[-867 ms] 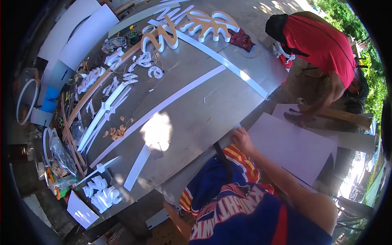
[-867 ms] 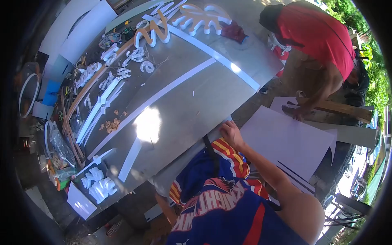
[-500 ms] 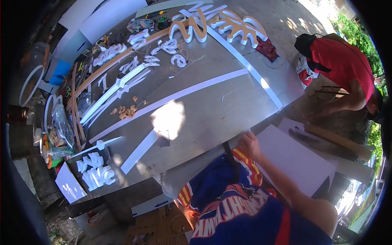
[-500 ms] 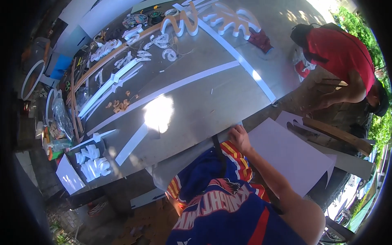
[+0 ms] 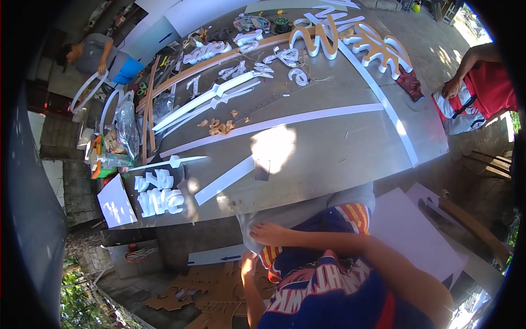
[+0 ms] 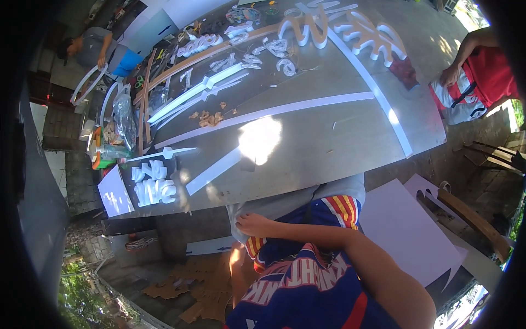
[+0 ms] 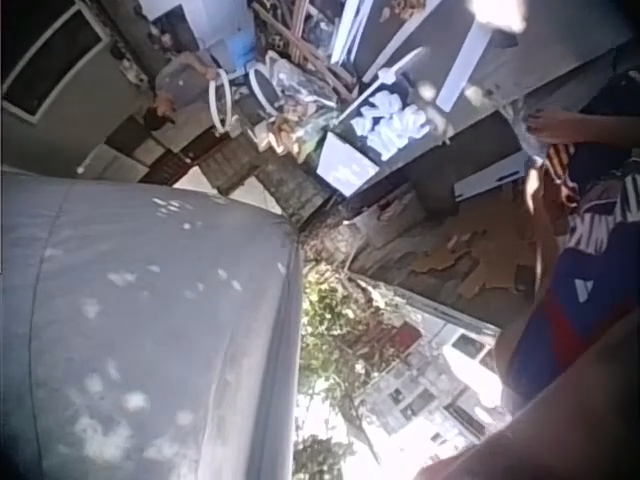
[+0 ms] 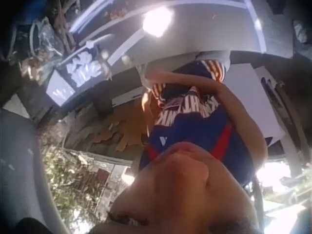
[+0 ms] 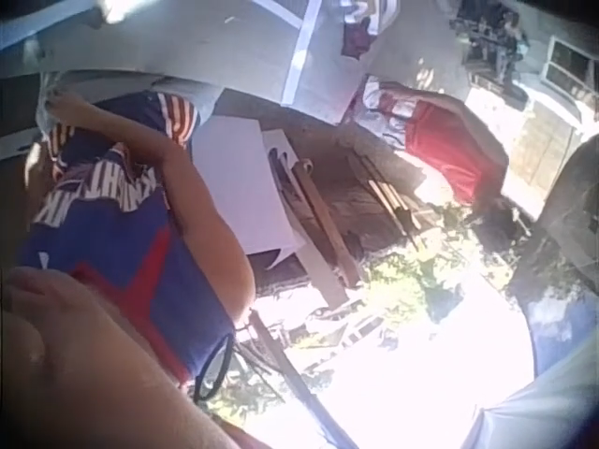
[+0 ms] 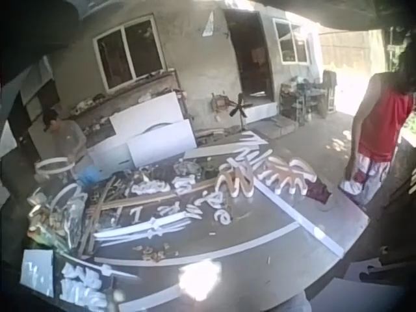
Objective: The recorder is sanding the edges of a white plastic sign component using a sanding block.
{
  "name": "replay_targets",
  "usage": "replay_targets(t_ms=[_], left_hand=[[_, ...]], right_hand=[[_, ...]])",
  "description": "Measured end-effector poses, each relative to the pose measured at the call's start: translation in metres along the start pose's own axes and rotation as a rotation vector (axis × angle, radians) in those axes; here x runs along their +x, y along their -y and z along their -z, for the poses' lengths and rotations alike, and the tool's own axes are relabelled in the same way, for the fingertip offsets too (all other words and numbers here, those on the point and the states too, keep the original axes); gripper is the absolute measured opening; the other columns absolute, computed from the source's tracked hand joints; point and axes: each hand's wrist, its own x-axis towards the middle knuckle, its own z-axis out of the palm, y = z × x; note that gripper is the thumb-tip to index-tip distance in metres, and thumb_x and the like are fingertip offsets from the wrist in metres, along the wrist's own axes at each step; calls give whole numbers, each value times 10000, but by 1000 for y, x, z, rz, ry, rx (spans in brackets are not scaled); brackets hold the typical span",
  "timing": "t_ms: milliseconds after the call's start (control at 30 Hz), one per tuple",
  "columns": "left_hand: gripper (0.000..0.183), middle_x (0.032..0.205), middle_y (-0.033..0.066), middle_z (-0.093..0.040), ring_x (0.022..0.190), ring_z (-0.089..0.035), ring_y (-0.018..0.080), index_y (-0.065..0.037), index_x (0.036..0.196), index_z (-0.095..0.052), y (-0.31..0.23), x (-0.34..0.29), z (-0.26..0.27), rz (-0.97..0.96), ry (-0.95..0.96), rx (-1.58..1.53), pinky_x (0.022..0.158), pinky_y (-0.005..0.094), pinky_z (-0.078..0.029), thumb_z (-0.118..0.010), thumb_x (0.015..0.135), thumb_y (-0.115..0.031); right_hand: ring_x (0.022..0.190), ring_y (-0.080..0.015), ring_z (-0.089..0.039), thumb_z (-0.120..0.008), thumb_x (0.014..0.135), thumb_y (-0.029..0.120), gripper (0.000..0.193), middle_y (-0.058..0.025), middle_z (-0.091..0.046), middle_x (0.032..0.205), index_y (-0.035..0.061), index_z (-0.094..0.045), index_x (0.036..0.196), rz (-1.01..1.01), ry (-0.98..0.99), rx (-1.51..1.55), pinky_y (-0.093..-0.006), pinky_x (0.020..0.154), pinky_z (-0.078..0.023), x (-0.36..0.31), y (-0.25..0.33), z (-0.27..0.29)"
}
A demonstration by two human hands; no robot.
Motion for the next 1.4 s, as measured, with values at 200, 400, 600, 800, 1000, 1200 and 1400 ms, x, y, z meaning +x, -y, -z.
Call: replay_targets(t_ms=[200,400,600,800,1000,1200,1400], left_hand=[[364,1033,62,-632,888,-609,182,-5,1116,-602,-41,110,-8,100,-225,-1103,767,329,-492,-475,960,-309],[406,1038,82,-643,909,-625,203,-3,1120,-605,-62,141,2,123,-234,-1198,790,336,-503,-498,942,-352],[450,1042,103,-653,930,-641,225,-1,1123,-609,-42,65,-22,262,-331,-1223,813,343,-514,-521,924,-395],[428,974,124,-643,902,-636,201,15,1059,-600,-1,-26,-65,-177,-341,-560,797,324,-522,-494,925,-377],[284,971,97,-620,855,-629,180,-19,1069,-577,-43,6,-59,-91,-277,-758,765,316,-519,-472,944,-251],[340,974,65,-647,855,-614,149,0,1056,-619,-44,-23,-48,13,-191,-635,731,295,-504,-480,958,-295],[493,1194,131,-603,1100,-569,254,36,1221,-533,-10,-32,-51,-25,-167,-891,994,395,-408,-514,947,-374]], right_hand=[[919,-338,-641,-592,829,118,187,-171,-620,993,12,-602,983,-326,-87,264,-413,810,-512,-20,-17,-18],[892,-353,-629,-589,820,107,161,-160,-649,883,22,-606,956,-343,-141,231,-439,793,-501,-24,-47,-31],[749,-376,-635,-584,809,133,117,-169,-647,768,57,-611,893,-413,-112,393,-479,682,-496,-20,-26,-1],[687,-374,-631,-643,793,288,217,-174,-627,687,93,-615,885,-228,121,371,-485,633,-485,-57,27,47],[632,-365,-633,-658,798,350,262,-159,-625,635,92,-631,832,-277,166,272,-462,587,-496,-42,20,51],[653,-369,-639,-666,795,385,302,-175,-632,651,95,-664,875,-330,75,322,-456,627,-508,-43,16,42],[722,-375,-650,-653,805,439,388,-195,-658,733,81,-682,951,-368,167,350,-455,686,-515,-40,5,37]])
